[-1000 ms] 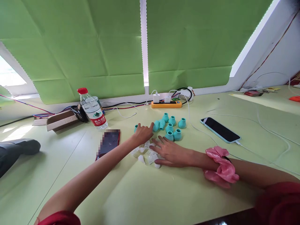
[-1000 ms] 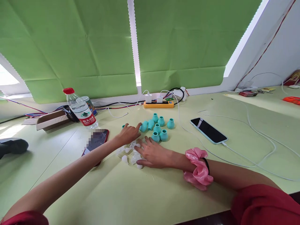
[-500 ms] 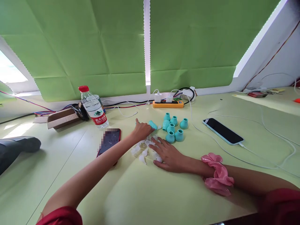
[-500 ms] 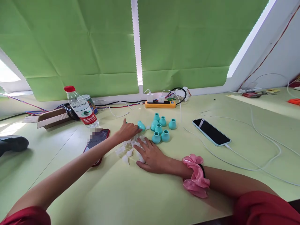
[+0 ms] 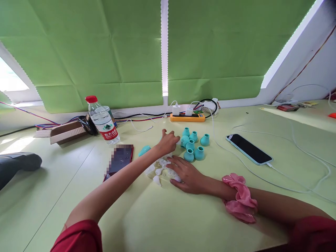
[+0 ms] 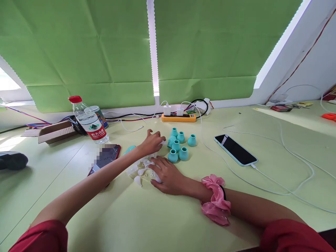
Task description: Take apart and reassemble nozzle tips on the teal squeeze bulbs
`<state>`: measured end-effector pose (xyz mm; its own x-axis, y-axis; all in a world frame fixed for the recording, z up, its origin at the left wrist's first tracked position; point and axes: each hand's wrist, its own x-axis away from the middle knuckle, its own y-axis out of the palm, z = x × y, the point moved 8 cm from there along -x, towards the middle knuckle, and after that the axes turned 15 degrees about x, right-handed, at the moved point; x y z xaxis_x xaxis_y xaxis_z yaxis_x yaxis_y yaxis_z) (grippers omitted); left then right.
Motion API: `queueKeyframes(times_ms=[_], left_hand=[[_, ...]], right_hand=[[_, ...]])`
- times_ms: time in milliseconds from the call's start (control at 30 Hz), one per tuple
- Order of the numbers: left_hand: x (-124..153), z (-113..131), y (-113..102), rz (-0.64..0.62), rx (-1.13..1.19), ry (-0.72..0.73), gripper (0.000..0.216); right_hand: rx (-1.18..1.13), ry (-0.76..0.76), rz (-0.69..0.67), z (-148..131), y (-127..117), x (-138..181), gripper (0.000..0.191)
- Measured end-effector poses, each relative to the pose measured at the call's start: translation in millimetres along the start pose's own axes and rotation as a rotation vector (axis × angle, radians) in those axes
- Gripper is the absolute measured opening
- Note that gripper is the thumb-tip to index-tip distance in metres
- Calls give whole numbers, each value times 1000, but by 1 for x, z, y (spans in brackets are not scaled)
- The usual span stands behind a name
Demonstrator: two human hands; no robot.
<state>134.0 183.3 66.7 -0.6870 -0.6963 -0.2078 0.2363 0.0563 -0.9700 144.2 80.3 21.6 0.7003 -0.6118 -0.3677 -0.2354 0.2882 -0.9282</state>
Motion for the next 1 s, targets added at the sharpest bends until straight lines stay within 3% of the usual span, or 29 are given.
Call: queueKeyframes(times_ms=[100,200,300,400,533,667,867,1000], left_hand=[[28,1,-30,69,26,-4,28],[76,7,-46,145,114,-41,26],[127,16,-35,195,210,-109,22],[156,22,-6,165,249,-187,31],[151,27,15,192,277,-139,55],[130,18,19,177,420,-159,69],[119,15,14,162,508,-109,66],[116,10,20,98,476,-127,55]], right_hand=[[-9,25,-19,3,0,1,46],[-9,53,-19,8,-2,0,55],[-11,69,-39,11,-2,-6,66],[-32,69,-102,11,4,-18,72],[-52,31,-169,6,12,-32,74],[-70,-25,-90,1,5,-30,62],[62,-86,45,-1,-4,1,38],[133,-88,84,2,-1,6,37]])
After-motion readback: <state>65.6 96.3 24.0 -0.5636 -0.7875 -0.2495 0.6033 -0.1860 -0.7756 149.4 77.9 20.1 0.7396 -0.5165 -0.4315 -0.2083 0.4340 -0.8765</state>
